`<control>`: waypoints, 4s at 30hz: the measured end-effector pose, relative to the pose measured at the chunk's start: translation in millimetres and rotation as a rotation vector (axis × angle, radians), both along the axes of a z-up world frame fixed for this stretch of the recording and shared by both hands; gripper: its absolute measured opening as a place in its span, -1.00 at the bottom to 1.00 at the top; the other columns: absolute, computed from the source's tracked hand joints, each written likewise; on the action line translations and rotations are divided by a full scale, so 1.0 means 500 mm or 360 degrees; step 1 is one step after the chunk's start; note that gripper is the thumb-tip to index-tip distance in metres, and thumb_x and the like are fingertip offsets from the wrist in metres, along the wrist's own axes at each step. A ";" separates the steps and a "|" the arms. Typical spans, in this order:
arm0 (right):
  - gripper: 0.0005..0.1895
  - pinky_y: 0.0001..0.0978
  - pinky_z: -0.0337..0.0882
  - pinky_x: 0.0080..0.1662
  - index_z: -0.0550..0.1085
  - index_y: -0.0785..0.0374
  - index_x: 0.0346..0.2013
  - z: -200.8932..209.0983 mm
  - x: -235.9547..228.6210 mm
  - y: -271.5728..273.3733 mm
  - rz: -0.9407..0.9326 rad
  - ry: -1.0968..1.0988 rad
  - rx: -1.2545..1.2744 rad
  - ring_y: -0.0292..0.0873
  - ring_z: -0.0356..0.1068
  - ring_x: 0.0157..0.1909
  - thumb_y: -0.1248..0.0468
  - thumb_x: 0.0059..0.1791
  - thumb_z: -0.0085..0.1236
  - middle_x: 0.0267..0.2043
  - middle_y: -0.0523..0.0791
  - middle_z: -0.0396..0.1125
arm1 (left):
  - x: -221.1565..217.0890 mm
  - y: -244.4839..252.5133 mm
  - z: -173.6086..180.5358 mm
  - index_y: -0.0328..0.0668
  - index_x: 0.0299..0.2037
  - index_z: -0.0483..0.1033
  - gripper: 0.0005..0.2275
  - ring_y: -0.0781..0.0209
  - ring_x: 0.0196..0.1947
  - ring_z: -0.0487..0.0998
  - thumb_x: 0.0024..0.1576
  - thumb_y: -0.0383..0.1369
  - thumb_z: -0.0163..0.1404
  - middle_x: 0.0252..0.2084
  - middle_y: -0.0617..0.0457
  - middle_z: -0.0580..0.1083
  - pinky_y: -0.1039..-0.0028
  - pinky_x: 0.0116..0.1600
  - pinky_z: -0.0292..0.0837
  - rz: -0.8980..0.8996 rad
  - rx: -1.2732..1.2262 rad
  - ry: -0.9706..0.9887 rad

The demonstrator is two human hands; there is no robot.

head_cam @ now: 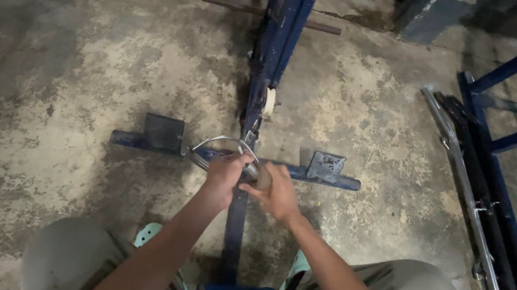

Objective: The person scrubs a blue metal frame and a silver metal handle with a brown cloth. They wipe various parts of the blue frame, including the base and vertical supports, and then move to clean a separate silver handle and another section of the blue frame.

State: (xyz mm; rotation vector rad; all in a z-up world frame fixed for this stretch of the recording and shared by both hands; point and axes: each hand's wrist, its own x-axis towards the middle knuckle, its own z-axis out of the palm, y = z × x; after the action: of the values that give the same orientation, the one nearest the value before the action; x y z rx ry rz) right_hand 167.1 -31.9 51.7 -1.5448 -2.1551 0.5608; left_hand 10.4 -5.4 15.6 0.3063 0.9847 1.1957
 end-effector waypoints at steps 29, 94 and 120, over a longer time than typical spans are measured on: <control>-0.38 -0.15 0.46 0.02 0.43 0.24 0.22 -0.054 0.048 -0.016 -0.0063 0.0298 -0.0409 -0.02 0.49 0.01 -0.03 -0.02 0.23 0.08 0.04 0.46 | -0.050 0.013 0.003 -0.40 -0.23 0.66 -0.74 0.22 -0.35 0.59 0.17 -0.26 0.12 -0.30 -0.11 0.63 0.35 -0.27 0.42 -0.0218 0.0096 0.0750; 0.00 0.14 0.29 0.14 0.48 0.23 0.18 -0.318 0.048 0.128 -0.0871 0.1005 -0.1306 -0.04 0.34 -0.07 -0.54 -0.01 -0.39 -0.09 0.01 0.42 | -0.039 0.011 -0.043 -0.26 -0.17 0.48 -0.82 0.30 -0.41 0.53 0.14 -0.38 0.18 -0.39 0.09 0.53 0.41 -0.29 0.44 -0.0089 0.0576 0.0920; -0.71 -0.37 0.47 -0.42 0.54 0.30 -0.28 -0.208 -0.011 0.150 -0.0243 0.1013 -0.1098 -0.22 0.46 -0.48 0.15 0.15 0.04 -0.40 -0.05 0.50 | 0.028 -0.011 0.022 -0.09 -0.38 0.23 -0.55 0.24 -0.75 0.27 0.25 0.14 -0.21 -0.66 0.08 0.22 0.41 -0.61 0.24 0.0105 -0.0033 0.0027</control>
State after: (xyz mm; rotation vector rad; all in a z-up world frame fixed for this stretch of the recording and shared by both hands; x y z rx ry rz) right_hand 161.9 43.2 -52.3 -1.5215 -1.4019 1.6062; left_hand 24.6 -10.7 26.8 0.2696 1.0282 1.2436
